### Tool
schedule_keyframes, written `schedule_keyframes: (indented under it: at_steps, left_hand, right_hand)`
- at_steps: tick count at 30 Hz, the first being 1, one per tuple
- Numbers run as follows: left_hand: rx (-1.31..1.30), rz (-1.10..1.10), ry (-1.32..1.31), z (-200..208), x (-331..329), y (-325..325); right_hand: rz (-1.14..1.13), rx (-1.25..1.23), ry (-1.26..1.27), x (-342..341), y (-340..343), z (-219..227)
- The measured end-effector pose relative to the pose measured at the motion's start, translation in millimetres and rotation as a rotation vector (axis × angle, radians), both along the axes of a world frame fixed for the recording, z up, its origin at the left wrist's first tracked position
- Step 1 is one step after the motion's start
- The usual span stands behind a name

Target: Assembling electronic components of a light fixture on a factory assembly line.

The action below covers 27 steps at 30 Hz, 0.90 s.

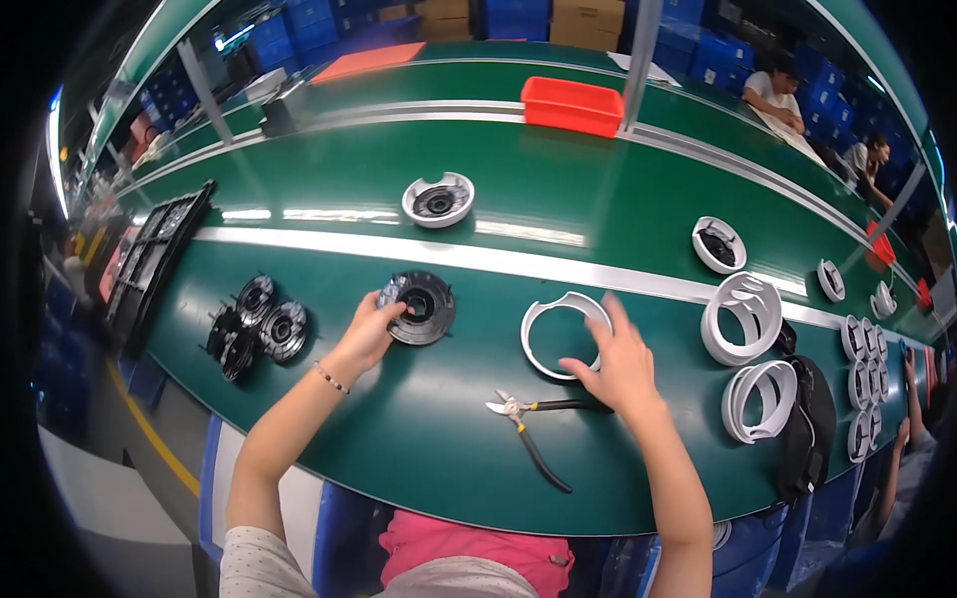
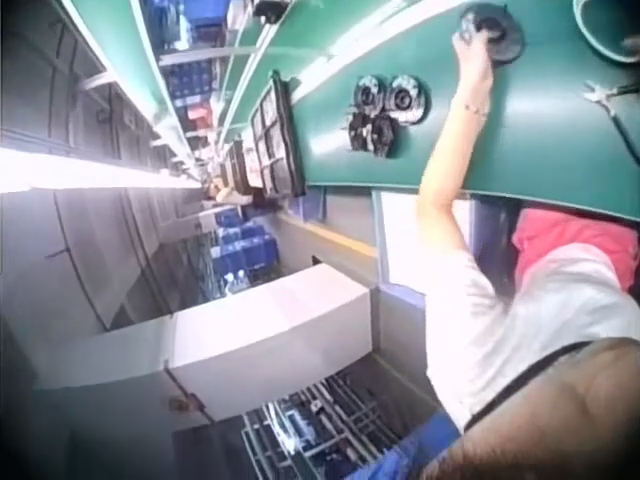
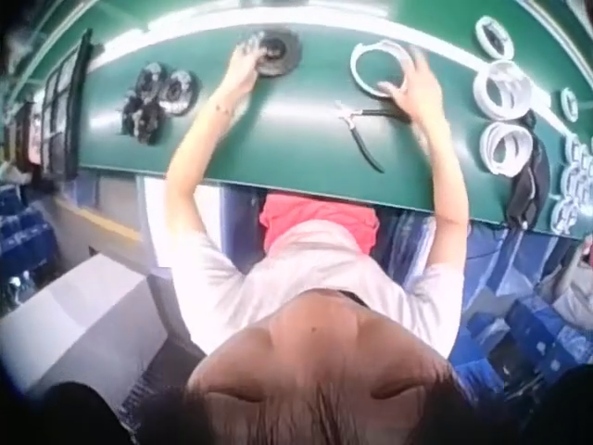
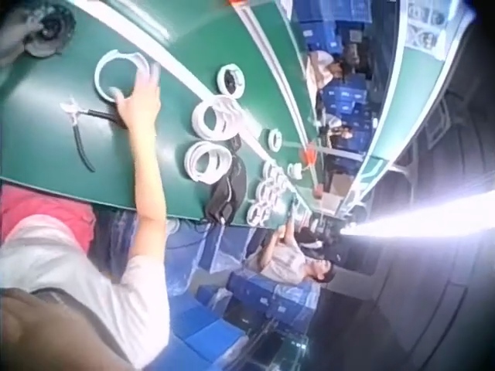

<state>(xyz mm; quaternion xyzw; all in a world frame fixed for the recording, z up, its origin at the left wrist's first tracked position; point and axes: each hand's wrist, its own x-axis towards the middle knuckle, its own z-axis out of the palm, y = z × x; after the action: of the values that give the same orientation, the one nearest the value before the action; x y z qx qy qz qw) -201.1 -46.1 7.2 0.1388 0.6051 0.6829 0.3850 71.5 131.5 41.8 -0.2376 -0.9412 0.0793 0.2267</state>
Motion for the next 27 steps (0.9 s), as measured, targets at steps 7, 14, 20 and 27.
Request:
schedule_keyframes:
  at_steps: [7,14,20,27]
  left_hand:
    - [-0.288,-0.27,-0.061,62,55,-60]
    - [-0.511,-0.292,1.482,43,20,-41]
    - [-0.434,-0.404,1.135,30,24,-17]
    - [0.37,0.116,0.246,-7,77,21]
  right_hand:
    - [-0.158,-0.358,-0.353,-40,1,-3]
    - [-0.19,-0.403,-0.572,-58,3,15]
    - [-0.004,-0.36,-0.046,-32,-3,-3]
    - [0.227,-1.175,0.757,-61,-62,-10]
